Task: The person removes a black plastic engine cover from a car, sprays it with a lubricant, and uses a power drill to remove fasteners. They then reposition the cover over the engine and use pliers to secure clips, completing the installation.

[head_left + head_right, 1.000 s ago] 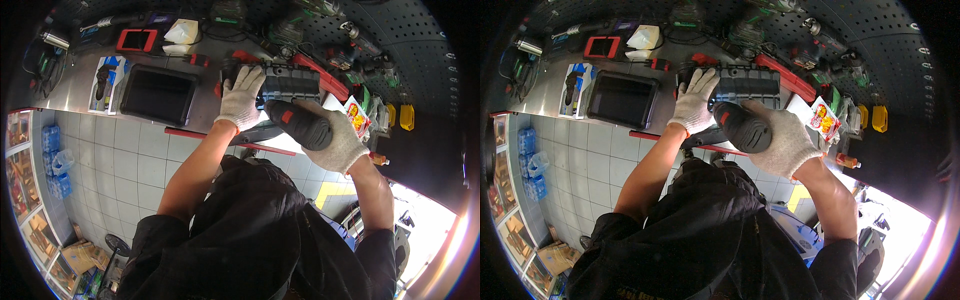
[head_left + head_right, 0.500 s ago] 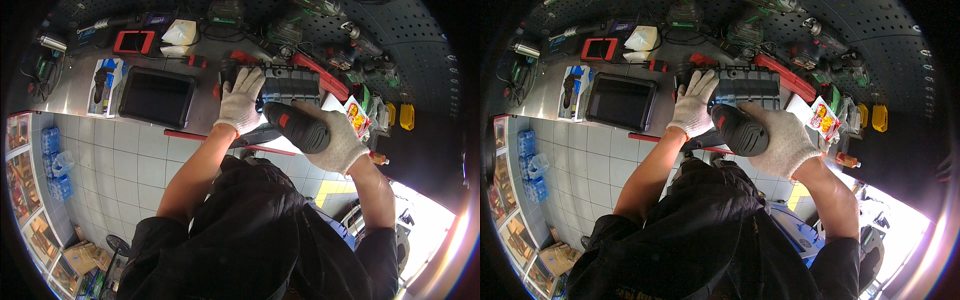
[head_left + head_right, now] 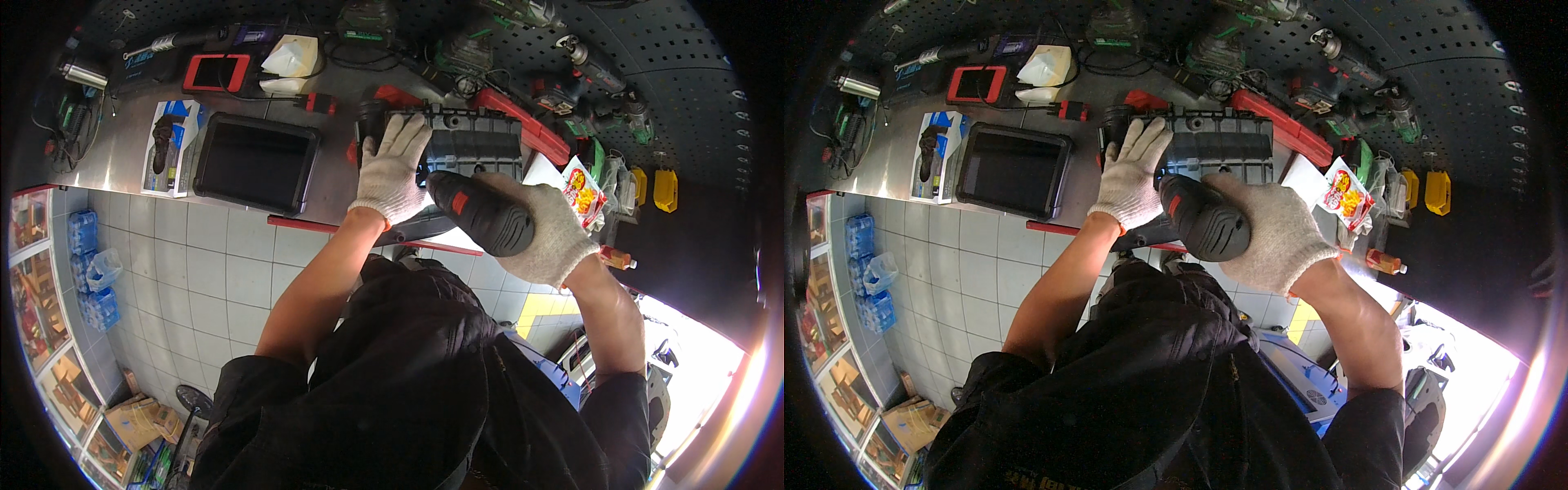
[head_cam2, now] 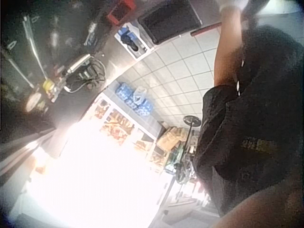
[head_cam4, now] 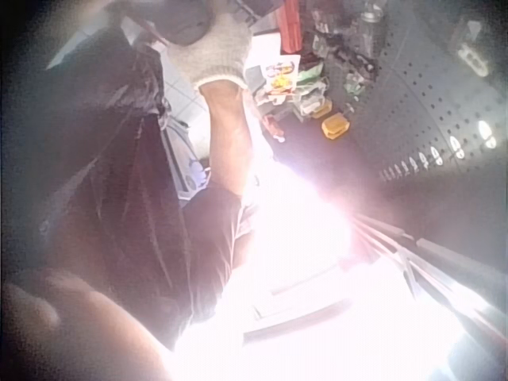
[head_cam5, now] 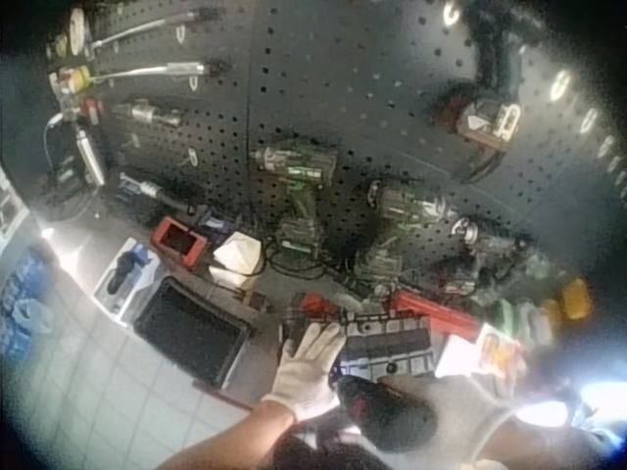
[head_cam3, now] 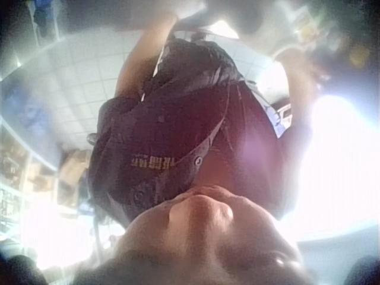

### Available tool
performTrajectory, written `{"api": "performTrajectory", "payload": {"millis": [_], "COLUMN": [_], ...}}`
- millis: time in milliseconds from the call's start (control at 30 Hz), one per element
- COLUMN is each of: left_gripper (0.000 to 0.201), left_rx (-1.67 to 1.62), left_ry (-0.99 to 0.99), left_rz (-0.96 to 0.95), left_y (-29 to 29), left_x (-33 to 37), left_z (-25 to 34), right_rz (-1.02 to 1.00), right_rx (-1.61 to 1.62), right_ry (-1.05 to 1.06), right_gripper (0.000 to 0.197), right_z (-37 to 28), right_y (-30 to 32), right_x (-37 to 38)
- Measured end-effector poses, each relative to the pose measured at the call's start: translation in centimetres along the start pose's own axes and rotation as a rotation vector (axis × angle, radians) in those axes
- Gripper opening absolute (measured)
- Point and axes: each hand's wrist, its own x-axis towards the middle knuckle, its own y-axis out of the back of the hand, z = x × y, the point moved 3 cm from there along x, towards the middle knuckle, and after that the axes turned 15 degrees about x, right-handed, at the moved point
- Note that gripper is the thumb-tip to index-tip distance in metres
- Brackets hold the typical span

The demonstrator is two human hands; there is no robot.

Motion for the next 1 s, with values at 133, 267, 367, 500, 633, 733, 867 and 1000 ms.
{"api": "performTrajectory", "payload": {"millis": [133,267,367,500,633,733,867,1000], "left_gripper": [0.089,0.098,0.099,0.104,0.109,0.116,0.125,0.127], "left_rx": [-0.004,-0.063,0.002,0.064,0.294,0.253,0.174,0.198], "left_ry": [-0.058,-0.101,-0.071,-0.053,-0.058,-0.143,-0.092,-0.063], "left_rz": [-0.1,-0.184,-0.21,-0.183,-0.245,-0.178,-0.05,-0.056], "left_y": [0.9,1.6,1.9,2.9,3.2,2.5,1.2,0.1], "left_x": [0.4,2.0,2.3,1.8,2.4,3.6,3.9,3.5], "left_z": [-0.3,-0.9,-0.8,0.3,3.0,6.2,8.4,8.6], "right_rz": [-0.137,-0.276,-0.219,-0.09,0.25,0.491,0.427,0.499], "right_rx": [-0.438,-0.653,-0.528,-0.17,0.143,0.246,0.49,0.431], "right_ry": [0.017,0.088,0.226,0.162,0.122,-0.077,-0.125,-0.044], "right_gripper": [0.069,0.084,0.083,0.071,0.065,0.055,0.048,0.067], "right_z": [-1.6,-2.9,-3.1,0.2,6.5,10.7,12.0,11.6], "right_y": [0.1,-0.9,0.9,4.5,4.8,2.3,-0.6,-3.1], "right_x": [0.4,0.8,0.9,-2.6,-8.2,-10.4,-11.7,-11.9]}}
